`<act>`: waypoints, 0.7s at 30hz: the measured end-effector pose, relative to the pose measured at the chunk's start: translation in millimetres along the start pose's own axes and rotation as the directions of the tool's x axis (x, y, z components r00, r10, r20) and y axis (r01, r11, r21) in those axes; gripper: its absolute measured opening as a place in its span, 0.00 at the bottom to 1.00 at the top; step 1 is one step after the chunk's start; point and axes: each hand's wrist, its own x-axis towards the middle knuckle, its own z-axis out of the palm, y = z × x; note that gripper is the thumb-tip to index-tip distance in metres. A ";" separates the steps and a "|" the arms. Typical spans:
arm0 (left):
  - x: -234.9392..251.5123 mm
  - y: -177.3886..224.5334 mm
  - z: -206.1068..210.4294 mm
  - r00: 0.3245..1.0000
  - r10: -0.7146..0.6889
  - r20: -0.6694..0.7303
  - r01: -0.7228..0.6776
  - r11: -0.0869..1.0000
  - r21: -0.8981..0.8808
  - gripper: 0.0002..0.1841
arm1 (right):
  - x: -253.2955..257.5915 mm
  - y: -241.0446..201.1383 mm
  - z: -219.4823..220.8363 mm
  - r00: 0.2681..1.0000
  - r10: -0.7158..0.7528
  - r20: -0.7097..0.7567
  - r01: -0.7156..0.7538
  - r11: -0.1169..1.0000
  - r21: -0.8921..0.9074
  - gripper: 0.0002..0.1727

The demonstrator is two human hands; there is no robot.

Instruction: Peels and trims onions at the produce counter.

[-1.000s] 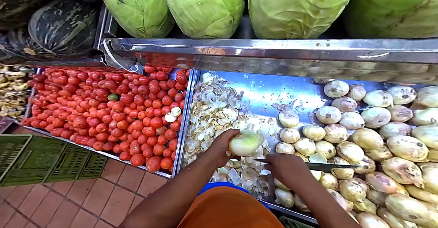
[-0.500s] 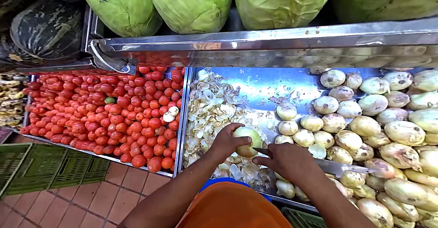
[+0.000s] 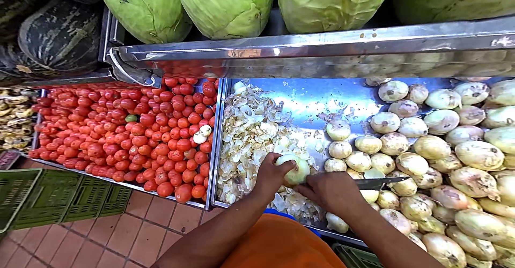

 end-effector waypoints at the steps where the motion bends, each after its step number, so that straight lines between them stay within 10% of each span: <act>1: 2.5 -1.4 1.0 0.999 -0.031 -0.020 0.030 0.999 -0.044 0.22 | -3.7 -5.1 -0.1 0.995 -0.016 0.097 0.014 1.000 0.023 0.43; 11: 7.3 28.1 -22.7 0.981 -0.150 0.122 0.180 0.939 -0.292 0.23 | -2.2 19.7 -22.6 0.676 0.164 0.719 -0.298 0.953 0.062 0.32; 16: 3.5 26.1 -17.3 0.979 -0.133 0.154 0.172 0.946 -0.275 0.24 | -4.9 4.9 -38.8 0.905 0.231 0.356 -0.330 0.911 0.248 0.39; 21: -2.1 20.0 -2.2 0.983 -0.094 0.157 0.138 0.943 -0.303 0.26 | 15.7 -13.4 -24.0 0.882 0.344 0.322 -0.427 0.872 0.240 0.43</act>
